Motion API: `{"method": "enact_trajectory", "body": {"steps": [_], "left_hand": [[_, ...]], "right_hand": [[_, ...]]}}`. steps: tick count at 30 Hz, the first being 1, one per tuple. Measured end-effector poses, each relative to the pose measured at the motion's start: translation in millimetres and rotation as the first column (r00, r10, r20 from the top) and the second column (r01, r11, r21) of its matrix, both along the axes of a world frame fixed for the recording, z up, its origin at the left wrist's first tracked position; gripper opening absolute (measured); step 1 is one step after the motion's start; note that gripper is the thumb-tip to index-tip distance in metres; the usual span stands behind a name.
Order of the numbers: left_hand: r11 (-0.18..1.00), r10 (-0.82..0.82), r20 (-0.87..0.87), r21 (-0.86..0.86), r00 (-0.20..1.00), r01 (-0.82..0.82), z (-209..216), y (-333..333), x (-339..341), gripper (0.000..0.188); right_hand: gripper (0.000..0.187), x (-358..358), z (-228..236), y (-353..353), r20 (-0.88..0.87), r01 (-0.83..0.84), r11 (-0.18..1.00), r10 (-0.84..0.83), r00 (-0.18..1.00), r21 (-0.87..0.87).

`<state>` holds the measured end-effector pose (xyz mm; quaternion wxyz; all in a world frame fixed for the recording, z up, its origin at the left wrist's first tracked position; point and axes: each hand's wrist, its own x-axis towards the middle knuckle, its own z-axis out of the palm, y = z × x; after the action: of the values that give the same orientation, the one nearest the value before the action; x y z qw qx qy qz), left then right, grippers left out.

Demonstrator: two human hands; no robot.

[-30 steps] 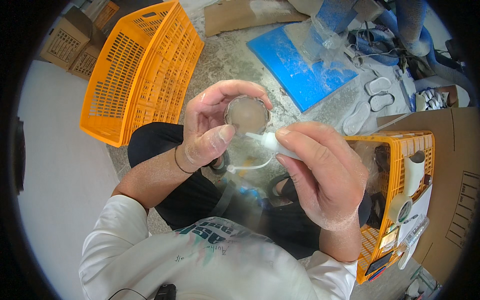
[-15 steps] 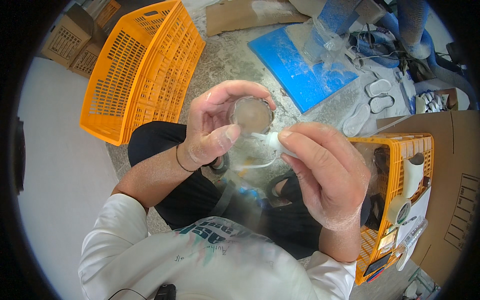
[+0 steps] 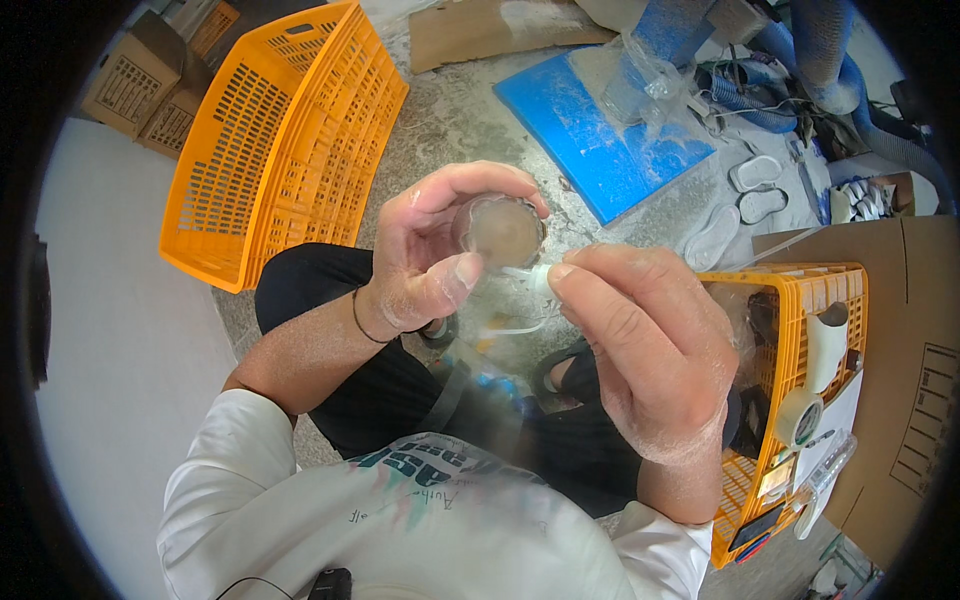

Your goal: The person sits on the floor and applies glue from a white bottle to a small brown object held in the left hand. The person rotates the object to cover multiple edges and surfaces with glue.

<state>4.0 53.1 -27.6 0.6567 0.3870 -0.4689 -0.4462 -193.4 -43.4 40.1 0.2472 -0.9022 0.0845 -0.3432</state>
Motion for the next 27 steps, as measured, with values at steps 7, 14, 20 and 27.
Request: {"method": "enact_trajectory", "body": {"steps": [7, 14, 20, 27], "left_hand": [[1.000, -0.012, -0.032, -0.017, 0.999, 0.012, -2.0, 0.4, -2.5, 0.060], [1.000, -0.010, 0.027, -0.019, 1.000, 0.011, -4.0, 0.3, -2.5, 0.057], [1.000, -0.020, 0.071, -0.020, 0.997, 0.021, -4.8, 0.3, -2.2, 0.056], [1.000, -0.026, 0.044, -0.004, 0.999, 0.026, -3.5, 0.0, -3.0, 0.057]], "right_hand": [[0.028, 1.2, 0.1, 0.5, 0.012, 0.021, 1.000, -0.021, 1.000, -0.015], [0.030, -0.1, 1.8, 0.7, -0.011, 0.028, 0.999, -0.028, 1.000, -0.023], [0.028, -2.4, 4.9, -2.5, -0.039, -0.007, 0.999, 0.005, 0.999, -0.050], [0.026, -3.8, 4.2, -4.9, -0.028, -0.026, 0.999, 0.025, 0.999, -0.037]]}}
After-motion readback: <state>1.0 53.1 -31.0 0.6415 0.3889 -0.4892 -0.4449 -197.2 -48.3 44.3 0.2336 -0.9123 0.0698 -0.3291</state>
